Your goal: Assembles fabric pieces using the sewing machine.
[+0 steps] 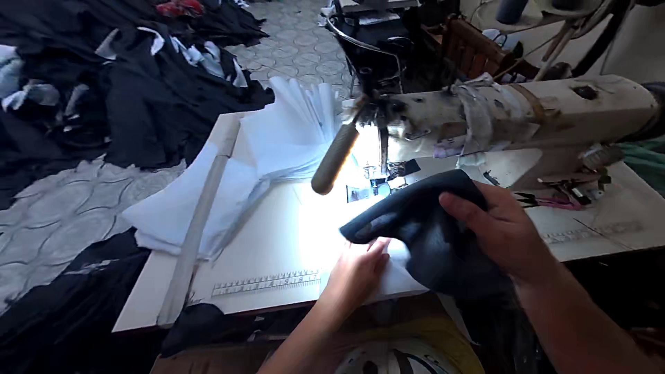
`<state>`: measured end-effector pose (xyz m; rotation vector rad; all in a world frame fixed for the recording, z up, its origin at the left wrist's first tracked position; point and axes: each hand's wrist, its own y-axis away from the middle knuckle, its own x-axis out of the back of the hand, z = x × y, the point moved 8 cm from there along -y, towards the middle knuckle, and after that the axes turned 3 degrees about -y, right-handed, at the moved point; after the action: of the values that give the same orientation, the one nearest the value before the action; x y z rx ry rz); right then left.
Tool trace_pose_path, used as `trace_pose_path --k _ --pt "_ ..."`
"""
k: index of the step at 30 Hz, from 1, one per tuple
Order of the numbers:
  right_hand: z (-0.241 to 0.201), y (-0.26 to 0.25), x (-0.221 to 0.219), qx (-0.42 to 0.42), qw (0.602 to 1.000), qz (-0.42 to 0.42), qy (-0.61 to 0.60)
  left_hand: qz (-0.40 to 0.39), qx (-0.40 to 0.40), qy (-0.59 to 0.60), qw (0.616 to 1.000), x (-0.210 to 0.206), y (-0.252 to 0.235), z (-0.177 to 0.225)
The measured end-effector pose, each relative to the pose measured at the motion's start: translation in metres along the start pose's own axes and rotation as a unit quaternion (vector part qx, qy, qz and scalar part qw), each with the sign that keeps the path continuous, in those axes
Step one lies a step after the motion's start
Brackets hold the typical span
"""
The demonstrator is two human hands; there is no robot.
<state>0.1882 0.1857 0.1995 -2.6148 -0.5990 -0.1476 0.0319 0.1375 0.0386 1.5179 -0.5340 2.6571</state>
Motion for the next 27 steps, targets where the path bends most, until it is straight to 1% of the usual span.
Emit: trace_pose_path --k 1,2,3,4,6,7,8,9,10,12,14,15,17,18,19,21,22,23,25,26,27 --pt "0.014 0.000 -0.011 -0.055 0.994 0.012 -0.093 -0.018 0.003 0.000 1.000 -0.002 0.000 0.000" --pt "0.029 0.004 -0.020 -0.098 0.984 0.024 -0.145 -0.033 0.002 -0.007 0.999 -0.007 0.001 -0.003" --pt "0.045 0.013 -0.028 -0.139 0.977 0.033 -0.157 -0.029 -0.006 -0.008 1.000 -0.010 0.002 -0.006" --pt "0.062 0.026 -0.033 -0.176 0.976 0.035 -0.122 -0.014 -0.017 -0.010 1.000 -0.013 0.003 -0.009" --pt "0.093 0.055 -0.038 -0.215 0.977 0.004 0.009 -0.010 -0.006 0.015 1.000 0.000 0.009 -0.006" --pt "0.107 0.068 -0.039 -0.219 0.972 -0.021 0.085 -0.020 0.016 0.053 0.998 0.007 0.012 -0.007" --pt "0.119 0.081 -0.040 -0.208 0.964 -0.051 0.155 -0.033 0.055 0.103 0.993 0.010 0.015 -0.014" --pt "0.127 0.091 -0.041 -0.187 0.956 -0.076 0.214 -0.040 0.096 0.164 0.981 0.011 0.016 -0.025" --pt "0.131 0.100 -0.042 -0.165 0.948 -0.089 0.259 -0.039 0.121 0.217 0.968 0.016 0.013 -0.032" --pt "0.131 0.109 -0.045 -0.120 0.939 -0.082 0.312 0.008 0.123 0.307 0.944 0.025 0.003 -0.044" --pt "0.130 0.111 -0.047 -0.111 0.935 -0.094 0.324 0.017 0.112 0.361 0.926 0.024 -0.002 -0.058" --pt "0.129 0.109 -0.048 -0.115 0.933 -0.111 0.324 0.009 0.101 0.345 0.933 0.025 -0.004 -0.060" --pt "0.129 0.104 -0.045 -0.133 0.928 -0.152 0.314 -0.023 0.087 0.231 0.969 0.027 -0.008 -0.055" --pt "0.129 0.098 -0.040 -0.136 0.927 -0.161 0.310 -0.053 0.091 0.174 0.979 0.025 -0.011 -0.051" --pt "0.127 0.087 -0.034 -0.133 0.930 -0.153 0.308 -0.075 0.094 0.125 0.985 0.023 -0.014 -0.048" --pt "0.124 0.053 -0.019 -0.124 0.941 -0.091 0.303 -0.108 0.113 0.067 0.985 0.022 -0.023 -0.046" --pt "0.127 0.035 -0.013 -0.144 0.936 -0.067 0.314 -0.126 0.121 0.051 0.983 0.023 -0.030 -0.046" --pt "0.135 0.018 -0.011 -0.175 0.922 -0.069 0.337 -0.142 0.124 0.037 0.981 0.023 -0.038 -0.046" --pt "0.153 -0.007 -0.015 -0.250 0.879 -0.133 0.384 -0.164 0.125 -0.009 0.978 0.022 -0.052 -0.048" --pt "0.161 -0.014 -0.019 -0.273 0.862 -0.168 0.392 -0.165 0.120 -0.041 0.978 0.022 -0.057 -0.048" --pt "0.166 -0.018 -0.023 -0.274 0.857 -0.194 0.390 -0.146 0.106 -0.081 0.980 0.023 -0.061 -0.049"
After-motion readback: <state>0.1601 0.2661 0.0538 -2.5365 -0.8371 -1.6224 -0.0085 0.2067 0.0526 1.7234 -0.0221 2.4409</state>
